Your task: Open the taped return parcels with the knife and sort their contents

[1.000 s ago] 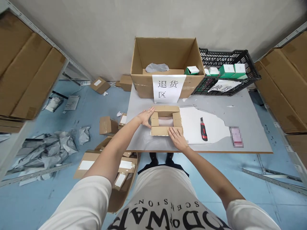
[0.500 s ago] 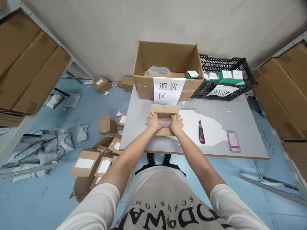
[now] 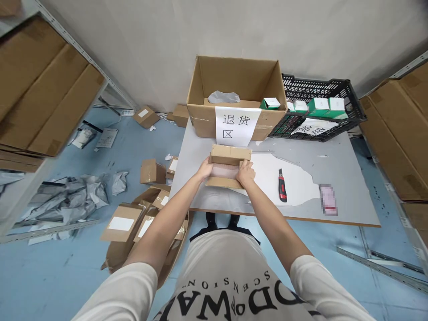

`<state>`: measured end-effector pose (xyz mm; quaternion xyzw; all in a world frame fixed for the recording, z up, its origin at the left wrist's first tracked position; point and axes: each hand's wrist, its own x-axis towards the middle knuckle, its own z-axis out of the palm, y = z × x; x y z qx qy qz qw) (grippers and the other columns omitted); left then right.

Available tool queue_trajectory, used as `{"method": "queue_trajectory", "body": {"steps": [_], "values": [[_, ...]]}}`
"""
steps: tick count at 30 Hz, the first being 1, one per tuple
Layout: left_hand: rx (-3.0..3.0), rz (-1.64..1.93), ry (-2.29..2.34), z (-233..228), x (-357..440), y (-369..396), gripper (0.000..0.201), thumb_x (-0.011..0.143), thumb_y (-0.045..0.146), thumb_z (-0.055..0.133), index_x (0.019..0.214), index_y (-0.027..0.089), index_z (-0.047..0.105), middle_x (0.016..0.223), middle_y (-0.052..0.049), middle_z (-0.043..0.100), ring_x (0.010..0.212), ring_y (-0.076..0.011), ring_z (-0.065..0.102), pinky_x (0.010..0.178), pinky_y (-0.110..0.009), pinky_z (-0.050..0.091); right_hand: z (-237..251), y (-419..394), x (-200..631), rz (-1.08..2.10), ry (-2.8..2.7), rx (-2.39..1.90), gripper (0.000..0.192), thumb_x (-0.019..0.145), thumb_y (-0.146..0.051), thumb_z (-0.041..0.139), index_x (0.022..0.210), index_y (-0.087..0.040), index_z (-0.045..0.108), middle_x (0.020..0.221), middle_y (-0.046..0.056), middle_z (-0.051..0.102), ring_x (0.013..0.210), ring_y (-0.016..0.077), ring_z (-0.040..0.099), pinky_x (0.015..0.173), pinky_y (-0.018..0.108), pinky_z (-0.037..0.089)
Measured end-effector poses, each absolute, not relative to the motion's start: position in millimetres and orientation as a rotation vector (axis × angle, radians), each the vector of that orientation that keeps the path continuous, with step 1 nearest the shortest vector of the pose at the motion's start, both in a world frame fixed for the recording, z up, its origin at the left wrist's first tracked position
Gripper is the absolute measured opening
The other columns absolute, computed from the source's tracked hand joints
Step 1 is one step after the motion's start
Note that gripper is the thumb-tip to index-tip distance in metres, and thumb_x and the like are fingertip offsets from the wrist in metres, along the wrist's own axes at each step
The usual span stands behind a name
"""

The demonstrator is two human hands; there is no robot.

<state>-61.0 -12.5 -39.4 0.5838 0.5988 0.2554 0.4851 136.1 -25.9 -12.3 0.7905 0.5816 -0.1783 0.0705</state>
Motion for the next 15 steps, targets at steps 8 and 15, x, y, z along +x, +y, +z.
{"method": "queue_trajectory", "body": {"steps": [8, 15], "values": [[0.709, 0.955, 1.332, -40, -94, -33, 0.037, 0.077, 0.032, 0.062, 0.108, 0.013, 0.058, 0.099, -0.01, 0.07, 0.094, -0.0202, 0.066, 0.077, -0.031, 0.053, -19, -38, 218, -2.027, 1.867, 2.65, 0.043, 0.082, -0.032, 0.04, 0.121, -0.014, 0.048, 0.11, 0.011, 0.065, 0.095, 0.0214, 0.063, 0.082, 0.036, 0.05], [0.742, 0.967, 1.501, -65, -90, -40, 0.049, 0.083, 0.034, 0.056, 0.126, 0.01, 0.047, 0.122, -0.017, 0.06, 0.108, -0.0225, 0.061, 0.087, -0.036, 0.051, -54, -50, 228, -2.243, 1.462, 2.912, 0.044, 0.079, -0.036, 0.049, 0.117, -0.013, 0.05, 0.103, 0.012, 0.067, 0.09, 0.022, 0.064, 0.081, 0.039, 0.051]]}}
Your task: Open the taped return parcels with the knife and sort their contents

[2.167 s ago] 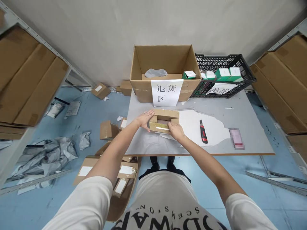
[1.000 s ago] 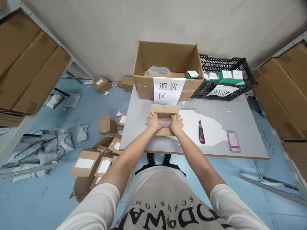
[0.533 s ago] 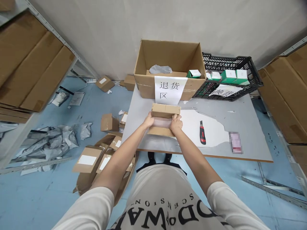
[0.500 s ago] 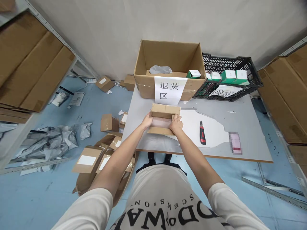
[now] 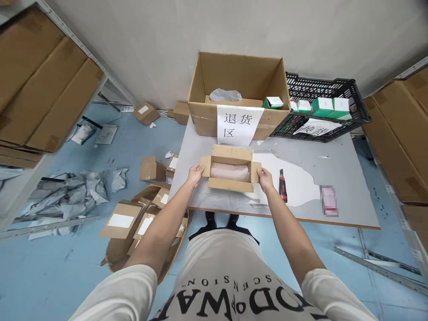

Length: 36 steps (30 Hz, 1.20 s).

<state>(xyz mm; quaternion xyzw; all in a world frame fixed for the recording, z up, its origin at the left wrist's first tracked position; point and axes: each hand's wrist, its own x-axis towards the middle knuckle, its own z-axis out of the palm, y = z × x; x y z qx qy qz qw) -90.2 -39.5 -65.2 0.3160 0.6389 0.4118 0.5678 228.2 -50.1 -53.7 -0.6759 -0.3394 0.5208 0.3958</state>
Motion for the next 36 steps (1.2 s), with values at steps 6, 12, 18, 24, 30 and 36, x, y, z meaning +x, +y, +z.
{"method": "queue_trajectory", "body": {"steps": [6, 12, 18, 24, 30, 36], "values": [[1.502, 0.814, 1.875, -42, -89, -30, 0.06, 0.084, 0.034, 0.053, 0.138, 0.015, 0.036, 0.142, -0.016, 0.04, 0.134, -0.0266, 0.035, 0.11, -0.043, 0.03, -23, -45, 228, 0.555, -1.631, -2.026, 0.062, 0.083, -0.028, 0.049, 0.139, -0.009, 0.03, 0.141, 0.023, 0.038, 0.131, 0.03, 0.035, 0.105, 0.05, 0.03], [2.148, 0.457, 1.861, 9, -63, -27, 0.063, 0.084, 0.024, 0.049, 0.142, 0.015, 0.028, 0.154, -0.014, 0.014, 0.142, -0.0321, 0.004, 0.111, -0.059, 0.003, 28, -27, 171, 0.344, -2.79, -1.629, 0.043, 0.088, -0.005, 0.034, 0.128, -0.013, 0.048, 0.136, 0.019, 0.046, 0.128, 0.0281, 0.041, 0.106, 0.047, 0.028], [2.359, 0.25, 1.466, 18, -49, -56, 0.036, 0.089, 0.022, 0.039, 0.12, 0.019, 0.056, 0.126, -0.013, 0.057, 0.129, -0.0287, 0.041, 0.111, -0.057, -0.007, 3, 9, 108, 0.776, -3.105, -1.762, 0.035, 0.077, -0.019, 0.065, 0.111, -0.01, 0.062, 0.111, 0.02, 0.064, 0.099, 0.0294, 0.063, 0.08, 0.034, 0.051], [2.379, 0.162, 1.456, 7, -50, -97, 0.028, 0.09, 0.032, 0.041, 0.099, 0.02, 0.065, 0.11, -0.011, 0.066, 0.109, -0.0254, 0.058, 0.113, -0.055, 0.001, -40, 14, 106, 0.786, -3.178, -1.756, 0.055, 0.071, -0.015, 0.07, 0.123, -0.01, 0.054, 0.12, 0.022, 0.059, 0.108, 0.0292, 0.06, 0.086, 0.036, 0.049], [2.346, 0.161, 1.441, 0, -58, -99, 0.026, 0.089, 0.03, 0.044, 0.105, 0.019, 0.062, 0.12, -0.012, 0.062, 0.116, -0.0245, 0.054, 0.113, -0.052, 0.007, -64, 10, 109, 0.685, -3.144, -1.762, 0.05, 0.078, -0.002, 0.054, 0.127, -0.007, 0.049, 0.124, 0.025, 0.055, 0.111, 0.0286, 0.058, 0.089, 0.04, 0.047], [2.303, 0.119, 1.473, -2, -56, -96, 0.024, 0.087, 0.03, 0.045, 0.101, 0.02, 0.062, 0.114, -0.012, 0.065, 0.107, -0.0253, 0.059, 0.112, -0.053, 0.009, -79, 15, 112, 0.636, -3.079, -1.707, 0.043, 0.083, -0.002, 0.042, 0.124, -0.008, 0.051, 0.125, 0.023, 0.054, 0.113, 0.027, 0.055, 0.09, 0.038, 0.044]]}}
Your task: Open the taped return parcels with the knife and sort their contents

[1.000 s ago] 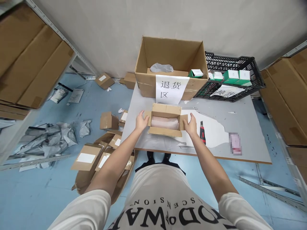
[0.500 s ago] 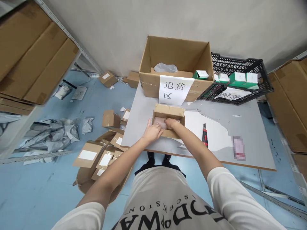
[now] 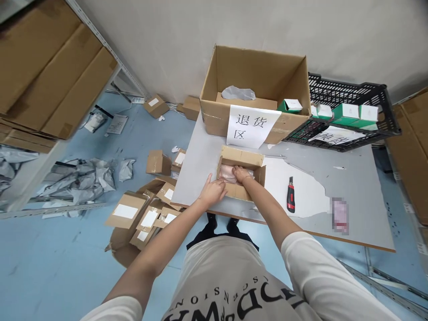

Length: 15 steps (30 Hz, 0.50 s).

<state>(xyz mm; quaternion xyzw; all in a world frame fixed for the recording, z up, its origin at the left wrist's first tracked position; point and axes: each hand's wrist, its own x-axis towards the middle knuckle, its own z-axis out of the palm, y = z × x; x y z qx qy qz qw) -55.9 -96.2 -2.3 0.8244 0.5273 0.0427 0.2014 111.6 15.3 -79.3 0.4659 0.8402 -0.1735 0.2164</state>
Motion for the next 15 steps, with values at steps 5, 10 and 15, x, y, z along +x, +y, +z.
{"method": "queue_trajectory", "body": {"steps": [5, 10, 15], "values": [[2.26, 0.095, 1.555, -4, -52, -96, 0.026, 0.089, 0.03, 0.043, 0.099, 0.019, 0.063, 0.098, -0.01, 0.069, 0.094, -0.0246, 0.064, 0.109, -0.049, 0.022, -88, 12, 113, -0.508, 2.349, 1.348, 0.046, 0.088, -0.003, 0.029, 0.13, -0.009, 0.046, 0.13, 0.021, 0.05, 0.12, 0.0251, 0.048, 0.097, 0.038, 0.038], [2.048, 0.029, 1.737, -6, -49, -94, 0.039, 0.088, 0.031, 0.046, 0.125, 0.017, 0.048, 0.111, -0.012, 0.065, 0.1, -0.0249, 0.063, 0.083, -0.034, 0.047, -89, 6, 117, -0.575, 2.33, 1.401, 0.046, 0.091, -0.007, 0.025, 0.133, -0.013, 0.043, 0.137, 0.015, 0.046, 0.126, 0.0207, 0.041, 0.105, 0.033, 0.028], [1.944, 0.107, 1.812, -8, -50, -92, 0.057, 0.084, 0.033, 0.056, 0.134, 0.012, 0.037, 0.111, -0.012, 0.066, 0.102, -0.0245, 0.062, 0.083, -0.031, 0.046, -87, 8, 123, -0.661, 2.277, 1.461, 0.044, 0.095, -0.017, 0.022, 0.135, -0.018, 0.039, 0.135, 0.01, 0.05, 0.117, 0.0179, 0.05, 0.095, 0.029, 0.036]]}}
